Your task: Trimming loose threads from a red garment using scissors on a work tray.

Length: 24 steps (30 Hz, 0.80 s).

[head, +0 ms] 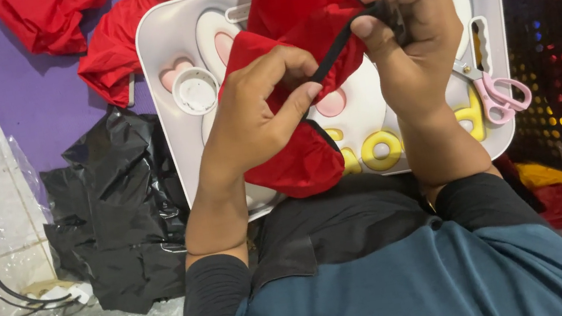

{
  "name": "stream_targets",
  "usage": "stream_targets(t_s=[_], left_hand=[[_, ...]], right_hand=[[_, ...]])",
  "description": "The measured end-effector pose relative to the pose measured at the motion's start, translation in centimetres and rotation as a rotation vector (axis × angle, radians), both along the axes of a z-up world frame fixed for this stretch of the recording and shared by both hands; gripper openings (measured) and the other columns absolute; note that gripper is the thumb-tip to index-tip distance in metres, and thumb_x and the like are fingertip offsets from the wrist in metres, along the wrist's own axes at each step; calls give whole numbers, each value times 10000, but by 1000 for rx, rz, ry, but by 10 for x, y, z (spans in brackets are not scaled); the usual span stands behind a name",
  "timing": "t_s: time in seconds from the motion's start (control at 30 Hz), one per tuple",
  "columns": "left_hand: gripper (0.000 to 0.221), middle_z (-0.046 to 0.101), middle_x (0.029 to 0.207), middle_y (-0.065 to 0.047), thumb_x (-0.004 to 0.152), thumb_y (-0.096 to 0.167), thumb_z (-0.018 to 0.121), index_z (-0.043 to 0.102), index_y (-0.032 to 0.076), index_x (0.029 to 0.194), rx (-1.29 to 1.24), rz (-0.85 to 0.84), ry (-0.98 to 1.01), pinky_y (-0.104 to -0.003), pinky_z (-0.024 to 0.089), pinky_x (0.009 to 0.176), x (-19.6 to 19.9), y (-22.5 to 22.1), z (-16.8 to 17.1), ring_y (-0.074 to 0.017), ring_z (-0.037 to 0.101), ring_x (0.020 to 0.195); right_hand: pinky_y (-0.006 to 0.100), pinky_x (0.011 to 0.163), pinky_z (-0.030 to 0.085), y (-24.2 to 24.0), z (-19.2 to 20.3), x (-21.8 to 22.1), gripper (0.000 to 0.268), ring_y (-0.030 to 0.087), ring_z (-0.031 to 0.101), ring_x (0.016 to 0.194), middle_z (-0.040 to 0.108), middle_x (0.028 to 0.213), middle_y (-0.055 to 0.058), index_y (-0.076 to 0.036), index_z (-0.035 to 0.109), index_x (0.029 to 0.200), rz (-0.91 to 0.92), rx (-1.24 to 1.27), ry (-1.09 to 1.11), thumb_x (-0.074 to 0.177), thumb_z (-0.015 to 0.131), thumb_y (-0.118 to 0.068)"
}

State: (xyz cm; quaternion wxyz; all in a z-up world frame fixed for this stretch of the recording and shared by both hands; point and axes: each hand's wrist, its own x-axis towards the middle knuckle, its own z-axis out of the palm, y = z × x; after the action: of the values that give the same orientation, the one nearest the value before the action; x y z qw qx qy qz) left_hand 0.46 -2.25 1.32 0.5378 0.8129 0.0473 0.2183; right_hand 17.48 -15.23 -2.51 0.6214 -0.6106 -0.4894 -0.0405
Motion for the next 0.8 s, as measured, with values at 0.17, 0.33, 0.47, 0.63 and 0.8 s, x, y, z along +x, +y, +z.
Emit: stream_targets(t_s=[0.17, 0.33, 0.47, 0.63, 0.8], left_hand=[[65, 656, 1022, -89, 981, 29, 666, 629, 22, 1034, 151, 49, -26, -319, 535, 794, 7, 1, -3, -216, 629, 890], [53, 679, 991, -91, 950, -2, 667, 653, 9, 1001, 22, 89, -53, -318, 524, 823, 4, 4, -6, -216, 627, 914], [66, 652, 973, -43, 996, 95, 646, 629, 48, 1039, -350, 128, -107, -265, 552, 843, -1, 3, -10, -158, 637, 915], [143, 644, 933, -32, 989, 196, 649, 627, 59, 1025, -347, 168, -213, -271, 516, 829, -4, 7, -16, -163, 607, 890], [209, 649, 939, -13, 963, 269, 701, 638, 88, 1046, -438, 217, -312, -261, 504, 833, -7, 8, -19, -144, 599, 895]], right_hand=[[320, 684, 433, 4, 1, -2, 193, 188, 501, 737, 535, 1017, 118, 17, 591, 1124, -53, 42, 43, 1089, 666, -157], [260, 714, 386, 4, 10, 2, 212, 137, 468, 785, 500, 950, 76, -31, 482, 1301, 170, -35, 163, 1131, 605, 0], [287, 734, 340, 2, 17, 2, 332, 150, 409, 757, 366, 854, 43, -30, 448, 1431, 246, -109, 180, 1130, 568, -103], [316, 778, 485, 2, 10, 6, 317, 196, 539, 839, 496, 1115, 146, 75, 485, 1409, 242, -81, 211, 1135, 465, -84], [306, 777, 466, 4, 8, 11, 343, 188, 526, 821, 526, 991, 130, 45, 460, 1442, 279, -75, 243, 1165, 476, -156]])
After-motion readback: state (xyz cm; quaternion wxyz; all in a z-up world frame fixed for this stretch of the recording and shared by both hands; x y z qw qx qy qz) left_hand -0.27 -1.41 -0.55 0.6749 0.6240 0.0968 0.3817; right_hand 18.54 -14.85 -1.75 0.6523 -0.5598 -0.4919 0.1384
